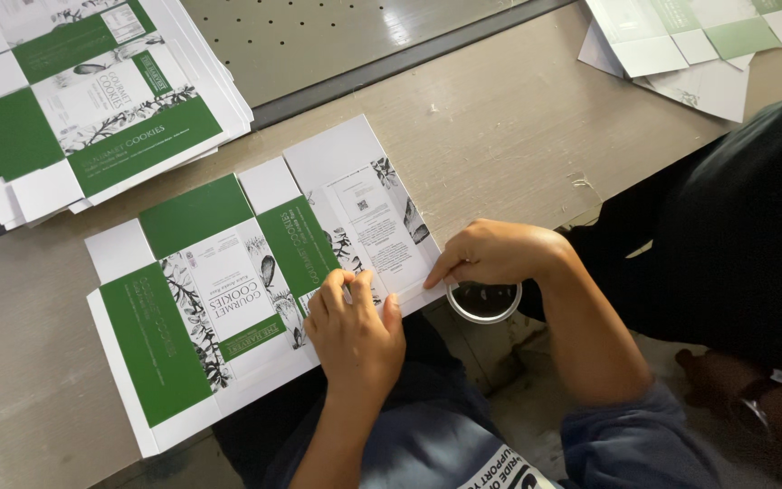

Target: The person tapes flat-packed cardboard boxes on a metal workbench. They apply clear tape to the edges of each box, fold the flaps, and stack the finished boxes. The process is repeated for multiple boxes throughout the clip.

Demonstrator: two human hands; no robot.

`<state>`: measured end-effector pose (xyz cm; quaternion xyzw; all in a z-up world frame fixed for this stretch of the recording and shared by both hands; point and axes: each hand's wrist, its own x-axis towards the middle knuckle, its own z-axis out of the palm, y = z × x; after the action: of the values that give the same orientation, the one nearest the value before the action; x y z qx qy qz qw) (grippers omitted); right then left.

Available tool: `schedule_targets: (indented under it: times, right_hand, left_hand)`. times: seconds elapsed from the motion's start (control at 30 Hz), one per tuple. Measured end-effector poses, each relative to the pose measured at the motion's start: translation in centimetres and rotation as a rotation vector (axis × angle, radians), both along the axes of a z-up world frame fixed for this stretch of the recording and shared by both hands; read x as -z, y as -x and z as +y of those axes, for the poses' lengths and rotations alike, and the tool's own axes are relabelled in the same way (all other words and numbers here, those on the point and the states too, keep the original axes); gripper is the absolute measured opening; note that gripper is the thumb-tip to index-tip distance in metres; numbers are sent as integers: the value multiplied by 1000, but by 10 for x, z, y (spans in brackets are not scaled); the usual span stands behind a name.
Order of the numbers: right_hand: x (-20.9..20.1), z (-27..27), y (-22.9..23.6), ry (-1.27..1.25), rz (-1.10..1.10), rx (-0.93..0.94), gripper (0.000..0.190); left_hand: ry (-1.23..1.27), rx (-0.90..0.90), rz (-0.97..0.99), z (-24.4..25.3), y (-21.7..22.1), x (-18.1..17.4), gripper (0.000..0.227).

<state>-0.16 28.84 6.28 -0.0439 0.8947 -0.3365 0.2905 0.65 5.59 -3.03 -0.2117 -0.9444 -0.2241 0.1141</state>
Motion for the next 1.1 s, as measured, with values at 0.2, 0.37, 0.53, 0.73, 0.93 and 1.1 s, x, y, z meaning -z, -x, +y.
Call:
schedule_targets:
  times: [0.2, 0.37, 0.53, 0.73, 0.93, 1.1]
  right_hand:
    - [-3, -6, -6, -38, 15, 17, 25]
    - [7, 9, -14, 31, 109, 94, 25]
    - [19, 29, -24, -30, 151, 267, 17]
    - [10, 28, -23, -28, 156, 223, 16]
    - [-17, 21, -30, -46, 128, 118, 18]
    - [-49, 21, -40, 238, 214, -2, 14]
  left_hand:
    - [-163, 206, 98, 38, 6, -11, 42]
    - [-55, 177, 7, 53, 6, -3, 52]
    - [1, 131, -25, 58, 5, -8, 53]
    - [-7, 127, -30, 60, 6, -9, 56]
    - [-32, 122, -79, 59, 5, -7, 56]
    - [-17, 129, -61, 59, 6, -8, 58]
